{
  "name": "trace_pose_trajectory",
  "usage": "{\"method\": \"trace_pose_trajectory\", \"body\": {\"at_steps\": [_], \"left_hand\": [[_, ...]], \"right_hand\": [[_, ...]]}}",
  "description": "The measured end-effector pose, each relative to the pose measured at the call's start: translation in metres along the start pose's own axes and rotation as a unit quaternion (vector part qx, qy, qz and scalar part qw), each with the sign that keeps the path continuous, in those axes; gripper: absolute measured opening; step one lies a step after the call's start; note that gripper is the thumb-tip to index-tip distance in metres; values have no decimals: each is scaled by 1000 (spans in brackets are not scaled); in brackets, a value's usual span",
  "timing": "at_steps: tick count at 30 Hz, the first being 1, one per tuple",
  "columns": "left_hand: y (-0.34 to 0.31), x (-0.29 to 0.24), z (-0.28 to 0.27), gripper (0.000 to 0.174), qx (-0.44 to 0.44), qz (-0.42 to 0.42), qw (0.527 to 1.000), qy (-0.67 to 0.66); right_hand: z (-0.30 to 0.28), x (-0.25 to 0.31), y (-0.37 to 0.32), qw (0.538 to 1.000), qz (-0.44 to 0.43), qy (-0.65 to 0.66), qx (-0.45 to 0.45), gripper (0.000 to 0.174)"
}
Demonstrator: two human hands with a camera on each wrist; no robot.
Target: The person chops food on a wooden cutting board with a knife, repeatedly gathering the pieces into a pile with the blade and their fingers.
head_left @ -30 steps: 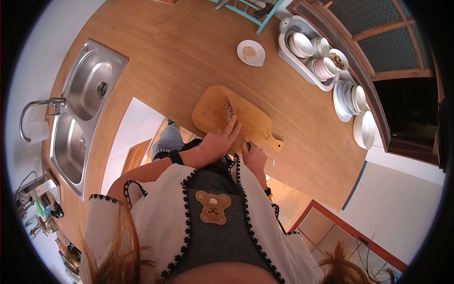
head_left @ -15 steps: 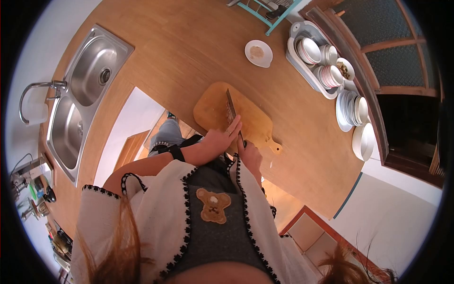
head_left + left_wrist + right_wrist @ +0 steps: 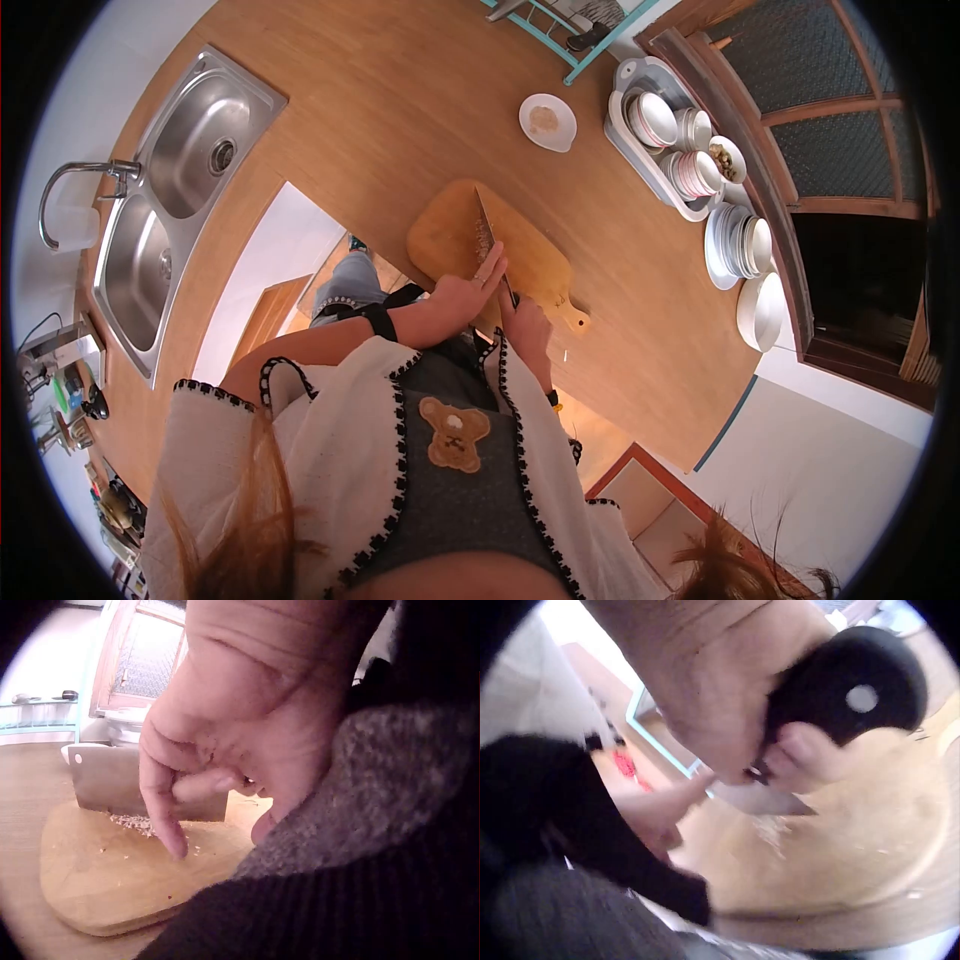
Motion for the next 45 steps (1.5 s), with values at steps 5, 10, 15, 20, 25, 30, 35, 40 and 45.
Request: {"method": "trace_pose_trajectory", "body": {"at_steps": [5, 10, 15, 20, 25, 30, 35, 40, 45], "left_hand": [[-1, 1, -14, 109, 2, -10, 1000, -1], [3, 3, -14, 110, 33, -22, 999, 0], [3, 9, 0, 113, 12, -8, 1000, 23], [1, 11, -15, 115, -8, -19, 999, -36], [7, 15, -12, 114, 20, -8, 999, -24], [3, 15, -17, 114, 31, -32, 998, -41], [7, 15, -15, 106, 18, -19, 999, -19], [6, 13, -17, 100, -42, -10, 999, -25], [10, 15, -7, 93, -91, 18, 995, 34]], "right_hand": [[-2, 4, 10, 999, -12, -33, 13, 51], [-8, 9, 10, 998, 15, -48, 37, 58], [-1, 6, 14, 999, 8, -16, 37, 57], [-21, 13, 23, 995, -57, -84, 11, 51], [0, 0, 36, 996, -76, -43, -13, 52], [-9, 7, 32, 995, -83, -56, -1, 53], [-4, 5, 35, 996, -66, -66, -11, 54], [-14, 5, 30, 997, -67, -37, -20, 52], [-10, 1, 22, 999, -32, 18, -11, 49]]}}
Point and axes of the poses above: each hand's wrist, its own y-axis towards the middle knuckle, its own z-axis out of the palm, x = y × z, the point moved 1 cm from there along y, towards the middle knuckle, and after that the axes turned 11 degrees about z, right-handed, at the moved point
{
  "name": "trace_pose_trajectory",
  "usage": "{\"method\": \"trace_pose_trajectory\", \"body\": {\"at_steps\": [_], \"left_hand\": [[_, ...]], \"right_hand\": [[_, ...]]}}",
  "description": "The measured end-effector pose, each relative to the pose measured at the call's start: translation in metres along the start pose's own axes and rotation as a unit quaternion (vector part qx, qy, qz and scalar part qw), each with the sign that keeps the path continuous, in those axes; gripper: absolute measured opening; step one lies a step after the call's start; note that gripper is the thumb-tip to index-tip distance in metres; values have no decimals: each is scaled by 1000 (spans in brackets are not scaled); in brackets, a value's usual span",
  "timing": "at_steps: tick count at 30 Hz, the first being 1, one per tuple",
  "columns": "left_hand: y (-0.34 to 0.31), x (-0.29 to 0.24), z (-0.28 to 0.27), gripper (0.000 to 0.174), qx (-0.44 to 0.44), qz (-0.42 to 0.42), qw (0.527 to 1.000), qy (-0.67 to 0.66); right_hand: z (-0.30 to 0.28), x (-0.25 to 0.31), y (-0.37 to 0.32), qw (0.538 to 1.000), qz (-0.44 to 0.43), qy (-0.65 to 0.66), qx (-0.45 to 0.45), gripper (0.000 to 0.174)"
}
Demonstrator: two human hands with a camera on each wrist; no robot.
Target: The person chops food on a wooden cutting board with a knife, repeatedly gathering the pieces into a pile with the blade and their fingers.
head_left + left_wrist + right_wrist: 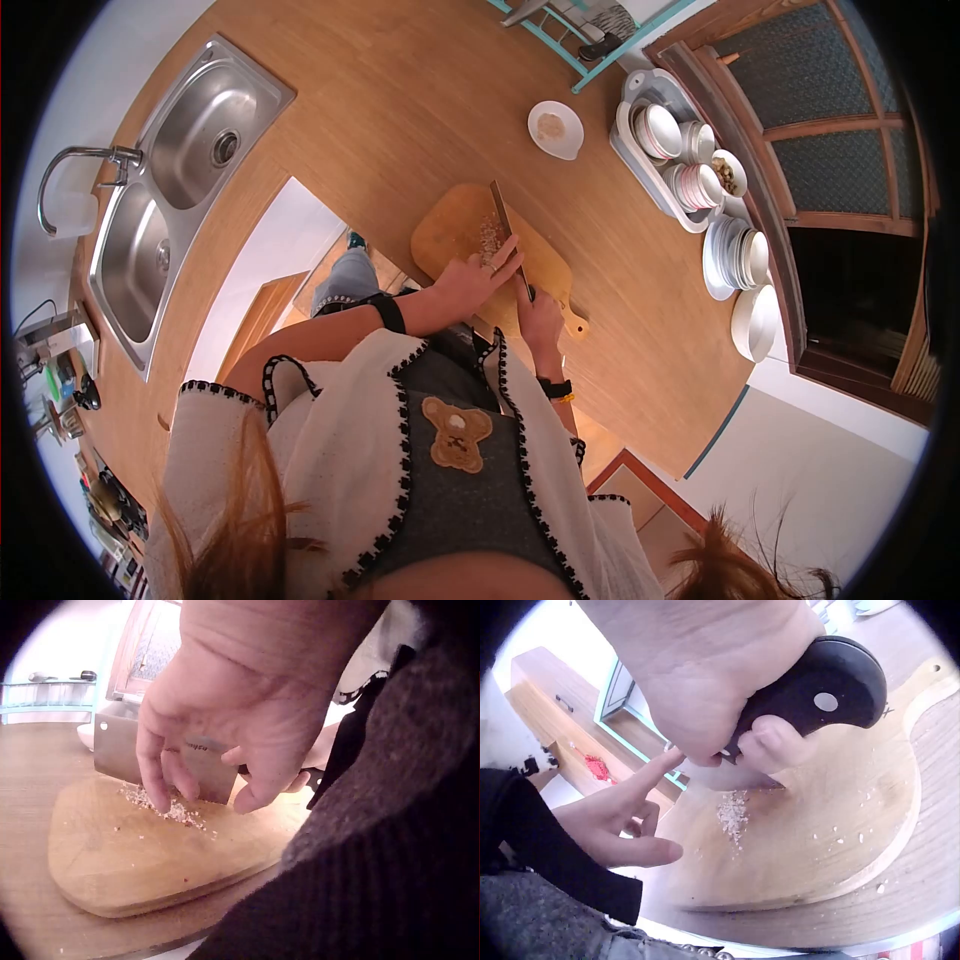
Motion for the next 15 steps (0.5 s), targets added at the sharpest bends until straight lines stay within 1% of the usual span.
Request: {"method": "trace_pose_trajectory", "body": {"at_steps": [2, 3, 5, 6, 8, 9, 11, 15], "left_hand": [[0, 0, -1, 86, 3, 9, 1000, -9], [-2, -2, -2, 86, 4, 10, 1000, -9], [-6, -6, -11, 80, 39, -12, 998, -49], [-11, -9, -8, 80, 41, -12, 998, -48], [-19, -14, -3, 74, 15, 1, 1000, -4], [-21, -15, 0, 74, 17, 2, 1000, -6], [-22, -20, -7, 70, 30, 7, 998, 47], [-23, -21, -6, 66, 1, 3, 999, 38]], "right_hand": [[7, -2, -1, 1000, 25, -15, -4, 47], [9, -4, -3, 1000, 27, -15, -4, 47], [7, 0, -9, 999, -10, -33, -12, 45], [5, -1, -12, 999, -9, -31, -11, 45], [2, -4, -19, 998, -34, -45, 5, 43], [3, -5, -22, 998, -32, -45, 7, 43], [2, -8, -27, 999, -11, -34, 38, 42], [2, -5, -34, 998, 3, -12, 60, 46]]}}
Point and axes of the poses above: each hand's wrist, its own y-axis towards the middle knuckle, its own z-axis out of the palm, x = y × z, the point moved 1 cm from there along y, towards the middle knuckle, and after that the axes turned 11 degrees about z, right-handed, at the moved point
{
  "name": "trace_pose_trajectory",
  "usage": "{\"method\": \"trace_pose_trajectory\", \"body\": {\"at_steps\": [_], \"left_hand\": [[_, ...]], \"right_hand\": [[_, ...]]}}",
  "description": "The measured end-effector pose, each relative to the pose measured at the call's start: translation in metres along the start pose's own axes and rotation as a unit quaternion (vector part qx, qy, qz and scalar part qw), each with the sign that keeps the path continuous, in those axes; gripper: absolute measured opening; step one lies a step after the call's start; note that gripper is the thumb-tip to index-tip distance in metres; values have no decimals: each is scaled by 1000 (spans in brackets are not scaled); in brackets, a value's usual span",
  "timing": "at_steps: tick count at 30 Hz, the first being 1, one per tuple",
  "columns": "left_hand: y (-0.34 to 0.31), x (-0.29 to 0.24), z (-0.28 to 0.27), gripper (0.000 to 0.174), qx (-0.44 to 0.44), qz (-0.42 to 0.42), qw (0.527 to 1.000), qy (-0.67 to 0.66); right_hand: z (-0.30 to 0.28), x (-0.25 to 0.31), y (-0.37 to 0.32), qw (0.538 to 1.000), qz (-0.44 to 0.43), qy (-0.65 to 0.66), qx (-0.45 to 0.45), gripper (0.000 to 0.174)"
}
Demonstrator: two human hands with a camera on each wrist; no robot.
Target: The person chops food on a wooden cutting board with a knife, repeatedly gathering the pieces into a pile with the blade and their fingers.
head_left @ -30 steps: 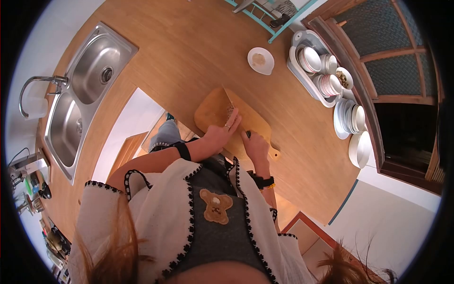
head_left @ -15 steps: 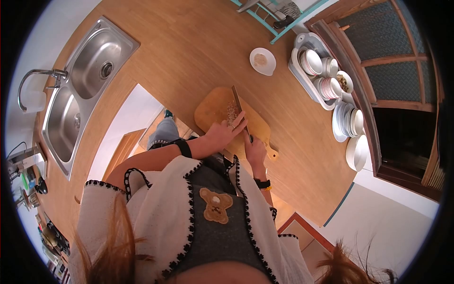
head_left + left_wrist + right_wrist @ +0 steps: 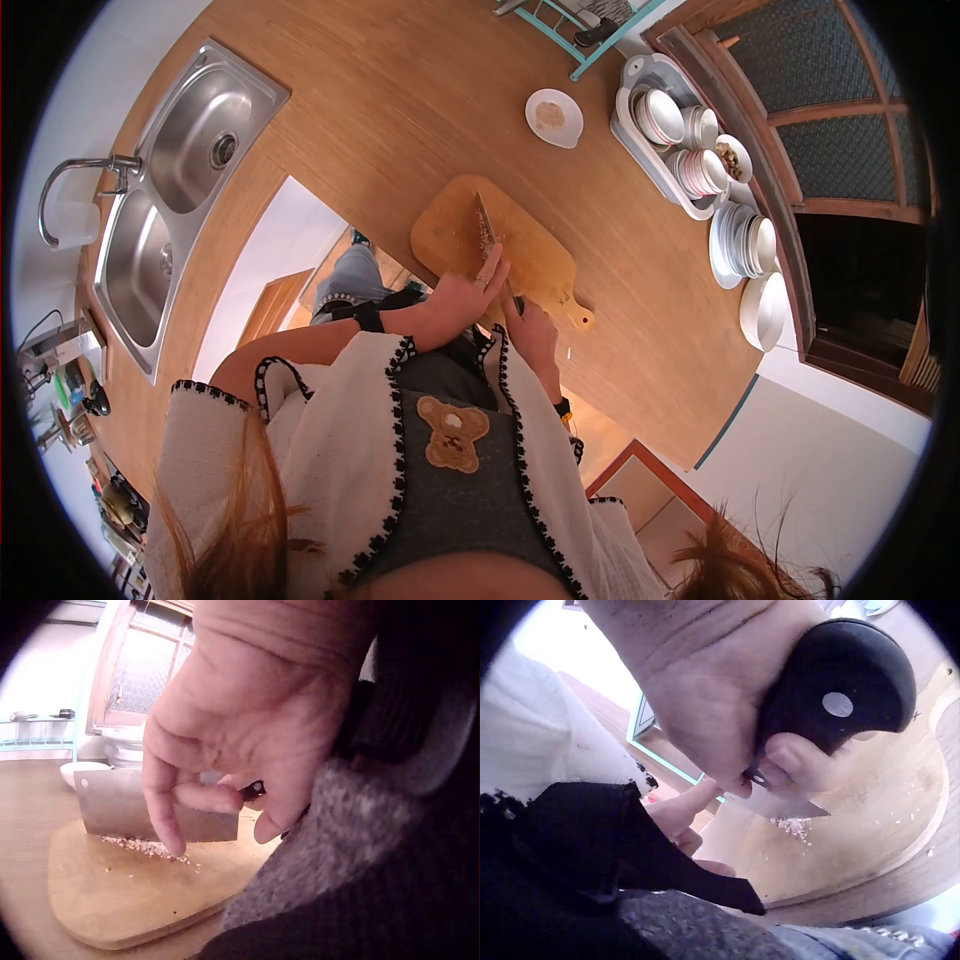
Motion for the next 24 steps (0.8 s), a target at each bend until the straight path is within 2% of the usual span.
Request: {"method": "trace_pose_trajectory", "body": {"at_steps": [6, 8, 12, 14, 18, 20, 24], "left_hand": [[2, 2, -3, 80, 40, 17, 998, -43], [4, 2, -6, 84, 143, 3, 989, -22], [5, 2, -7, 92, 129, -6, 991, 28], [8, 4, -6, 90, 213, -12, 977, -9], [6, 4, -2, 90, 167, -23, 985, 37], [6, 6, 7, 98, 52, -22, 996, 72], [5, 7, 2, 98, 81, -36, 994, 71]], "right_hand": [[14, 9, -1, 997, 50, 64, 8, 54], [11, 13, 0, 999, 48, 15, 1, 54], [9, 14, 4, 998, 44, 15, 33, 56], [13, 13, 5, 999, 38, 30, -20, 55], [5, 11, 15, 999, 22, -20, 21, 53], [10, 11, 18, 999, 30, -19, -12, 52], [2, 13, 26, 998, 12, -51, 23, 52]]}}
Point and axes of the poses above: each hand's wrist, its own y-axis towards the middle knuckle, its own z-axis out of the palm, x = y × z, the point moved 1 cm from there along y, towards the middle knuckle, and after that the axes turned 11 degrees about z, right-handed, at the moved point
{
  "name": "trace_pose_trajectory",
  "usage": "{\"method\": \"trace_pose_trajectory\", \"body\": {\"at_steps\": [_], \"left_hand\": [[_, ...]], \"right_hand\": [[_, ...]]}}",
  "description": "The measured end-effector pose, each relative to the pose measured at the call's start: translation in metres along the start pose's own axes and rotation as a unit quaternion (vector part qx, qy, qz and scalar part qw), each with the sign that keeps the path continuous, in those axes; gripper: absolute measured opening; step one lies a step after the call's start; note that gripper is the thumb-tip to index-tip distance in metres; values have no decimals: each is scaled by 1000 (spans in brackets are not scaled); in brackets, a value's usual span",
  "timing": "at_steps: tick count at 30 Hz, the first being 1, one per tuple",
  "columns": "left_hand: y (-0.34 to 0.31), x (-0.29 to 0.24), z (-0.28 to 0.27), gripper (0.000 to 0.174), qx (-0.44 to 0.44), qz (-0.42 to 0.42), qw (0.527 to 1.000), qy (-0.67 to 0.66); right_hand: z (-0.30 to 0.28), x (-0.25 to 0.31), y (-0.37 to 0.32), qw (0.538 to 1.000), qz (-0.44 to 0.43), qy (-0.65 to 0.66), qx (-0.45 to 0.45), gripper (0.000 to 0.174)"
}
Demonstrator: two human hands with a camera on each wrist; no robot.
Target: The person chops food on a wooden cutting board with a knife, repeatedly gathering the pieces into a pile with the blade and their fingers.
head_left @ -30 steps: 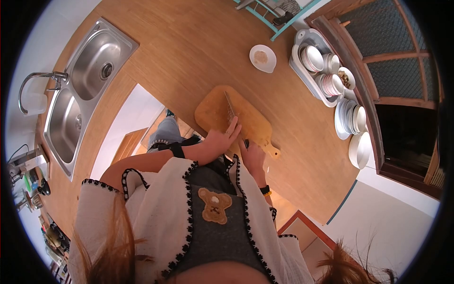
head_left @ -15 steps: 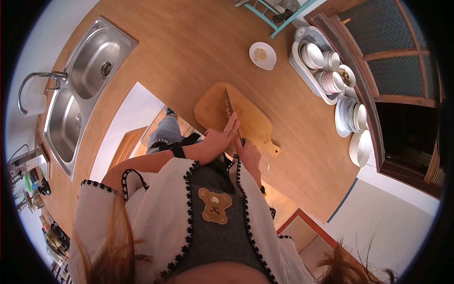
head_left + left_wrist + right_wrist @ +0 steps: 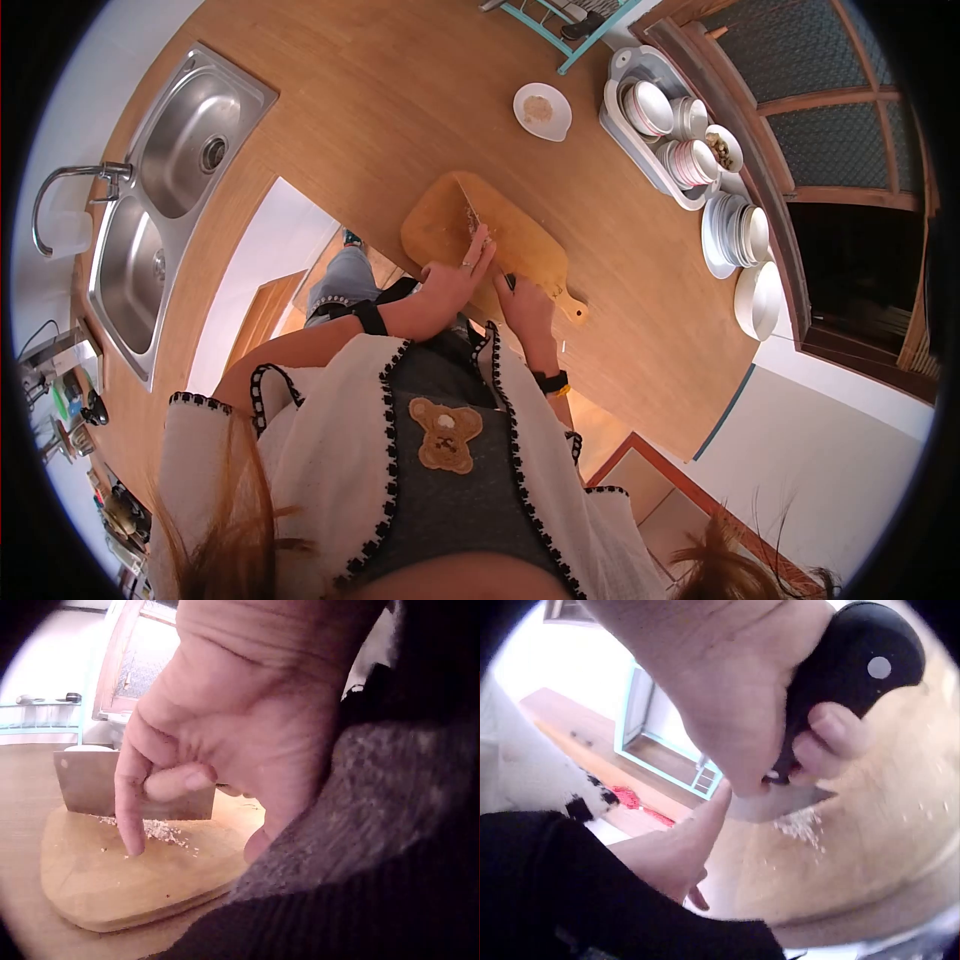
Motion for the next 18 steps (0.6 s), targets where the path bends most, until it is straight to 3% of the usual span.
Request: {"method": "trace_pose_trajectory", "body": {"at_steps": [2, 5, 8, 14, 18], "left_hand": [[3, 2, 5, 102, 47, 7, 998, -32], [4, 1, 10, 110, -3, -5, 1000, -3], [5, 4, 1, 115, -9, -14, 998, -53], [10, 2, 1, 117, 65, -23, 995, -70], [9, 3, 5, 117, 51, 3, 995, -87]], "right_hand": [[10, -4, 6, 998, -15, 47, -32, 53], [4, 1, 2, 998, -29, 22, -60, 52], [-5, 4, 2, 1000, -7, 20, 3, 52], [-10, 0, 4, 1000, -24, 18, -6, 51], [5, -9, 11, 997, -35, 49, -56, 49]]}}
Point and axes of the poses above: each hand's wrist, its own y-axis towards the middle knuckle, its own z-axis out of the palm, x = y × z, the point moved 1 cm from there along y, towards the middle knuckle, and after that the axes turned 11 degrees about z, right-handed, at the moved point
